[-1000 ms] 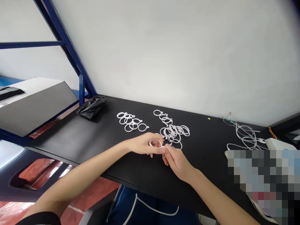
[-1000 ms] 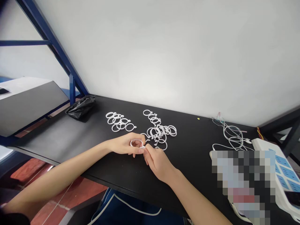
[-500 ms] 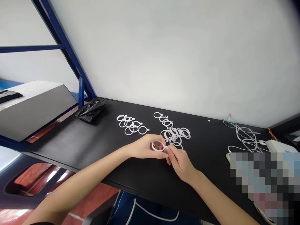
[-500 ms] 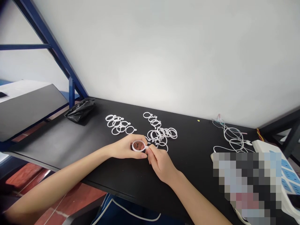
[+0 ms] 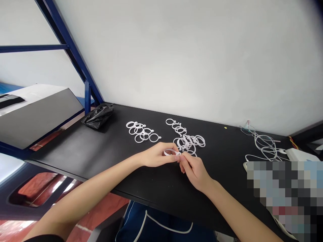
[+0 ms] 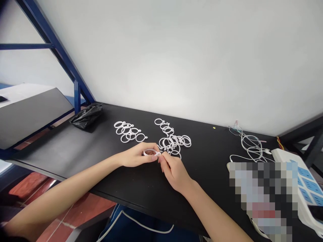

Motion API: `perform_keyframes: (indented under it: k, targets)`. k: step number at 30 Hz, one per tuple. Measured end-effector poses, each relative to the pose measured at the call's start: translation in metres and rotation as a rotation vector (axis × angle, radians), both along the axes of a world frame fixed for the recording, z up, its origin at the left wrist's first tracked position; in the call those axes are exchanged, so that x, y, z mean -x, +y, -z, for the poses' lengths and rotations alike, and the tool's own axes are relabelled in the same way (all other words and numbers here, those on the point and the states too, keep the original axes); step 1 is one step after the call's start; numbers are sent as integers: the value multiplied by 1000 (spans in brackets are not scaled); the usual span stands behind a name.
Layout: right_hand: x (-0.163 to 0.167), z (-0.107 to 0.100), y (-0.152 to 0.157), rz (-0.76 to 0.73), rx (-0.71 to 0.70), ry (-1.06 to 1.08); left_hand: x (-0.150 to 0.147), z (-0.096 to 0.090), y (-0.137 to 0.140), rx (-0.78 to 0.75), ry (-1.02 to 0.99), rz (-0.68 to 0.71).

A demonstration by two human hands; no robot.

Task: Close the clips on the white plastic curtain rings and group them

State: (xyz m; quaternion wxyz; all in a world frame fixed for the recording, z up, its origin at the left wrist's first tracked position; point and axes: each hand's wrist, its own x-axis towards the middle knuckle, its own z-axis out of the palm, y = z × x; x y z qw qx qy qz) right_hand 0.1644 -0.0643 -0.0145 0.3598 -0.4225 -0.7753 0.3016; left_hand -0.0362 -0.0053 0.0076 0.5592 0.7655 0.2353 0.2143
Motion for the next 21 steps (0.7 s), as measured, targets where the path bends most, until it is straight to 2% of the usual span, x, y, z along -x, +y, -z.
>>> perform_keyframes:
  k: [3,5,7,8,11,15,21]
  targets:
    - [0,-1,0,29,3,-11,2,0,4,-102,22,-92]
    - [0,0,0,49,6,-15,8,1,12,-334,124,-230]
    - [0,0,1,62,2,-14,17,2,23,-661,274,-383]
    - [0,1,1,66,0,-12,23,2,29,-749,326,-426]
    - [0,1,2,68,3,-11,42,5,49,-821,431,-574]
    - [1,1,3,66,4,-21,58,13,65,-892,524,-544]
    - [1,1,2,73,-19,-21,59,27,70,-926,684,-536]
